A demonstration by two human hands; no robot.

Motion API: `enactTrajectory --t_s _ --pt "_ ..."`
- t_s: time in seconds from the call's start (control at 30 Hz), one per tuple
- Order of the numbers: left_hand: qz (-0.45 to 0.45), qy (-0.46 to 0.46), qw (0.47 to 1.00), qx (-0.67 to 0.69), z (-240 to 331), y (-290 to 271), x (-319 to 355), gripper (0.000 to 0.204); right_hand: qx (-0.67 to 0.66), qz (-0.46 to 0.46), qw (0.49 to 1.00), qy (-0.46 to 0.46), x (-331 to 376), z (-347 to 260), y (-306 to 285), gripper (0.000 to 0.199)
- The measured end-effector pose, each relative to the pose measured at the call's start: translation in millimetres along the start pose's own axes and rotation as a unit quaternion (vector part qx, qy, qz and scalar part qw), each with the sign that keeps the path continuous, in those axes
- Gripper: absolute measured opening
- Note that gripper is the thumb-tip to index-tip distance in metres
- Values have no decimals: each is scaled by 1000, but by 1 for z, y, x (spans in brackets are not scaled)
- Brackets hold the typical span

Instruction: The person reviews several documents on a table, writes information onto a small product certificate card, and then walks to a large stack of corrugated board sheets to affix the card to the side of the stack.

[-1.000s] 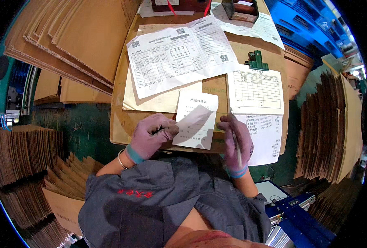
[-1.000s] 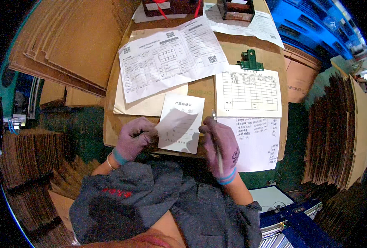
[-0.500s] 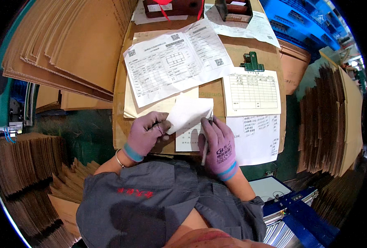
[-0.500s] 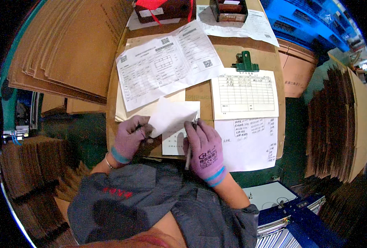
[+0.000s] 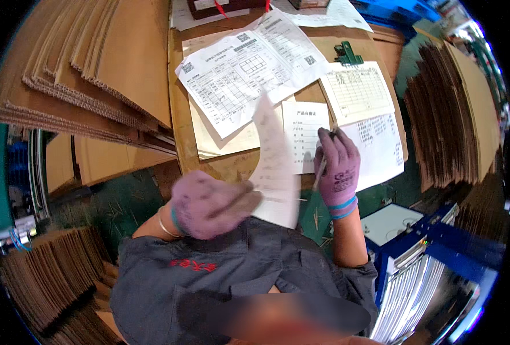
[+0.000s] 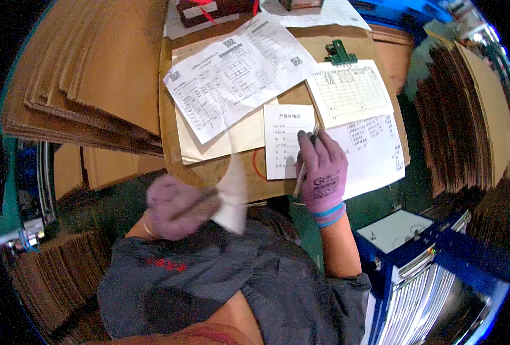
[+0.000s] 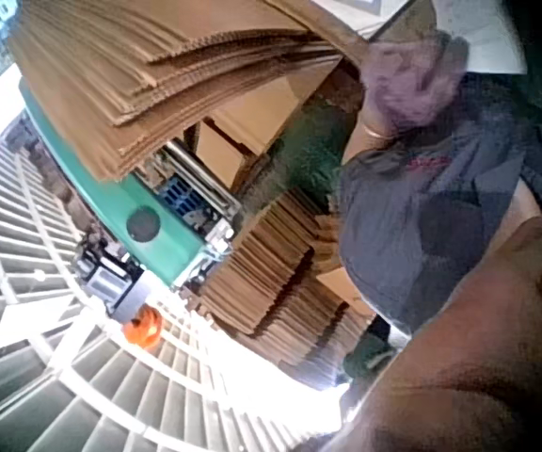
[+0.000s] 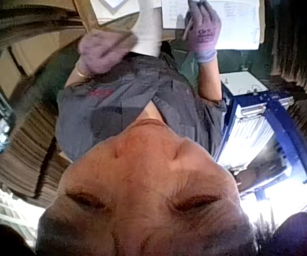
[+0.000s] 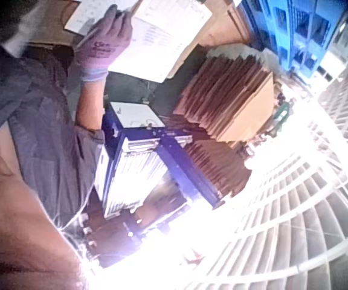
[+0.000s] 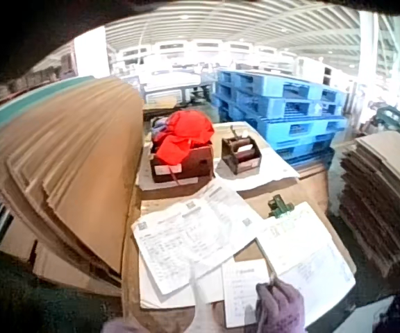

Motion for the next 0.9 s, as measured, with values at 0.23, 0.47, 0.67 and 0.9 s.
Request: enactTrajectory --t_s 0.23,0.47,0.67,0.9 --pt "-80 160 982 -58 8 22 1 38 -528 171 739 382 50 -71 -50 47" --pt "-173 343 923 12 75 67 -21 39 -423 363 668 493 145 -113 -73 38" --pt "-208 32 898 386 123 128 2 55 -314 509 646 474 242 -137 -91 32" --pt "-516 -185 655 521 231 180 -10 43 -248 592 657 395 303 -179 -129 31"
Point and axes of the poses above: each hand's wrist, its own x-axis away from the middle knuckle, its own y-axis out of the palm, z = x × y, the point moved 1 cm from there along -x, towards the middle knuckle, and after that the axes turned 10 degrees about -y, right-handed, at the moved point
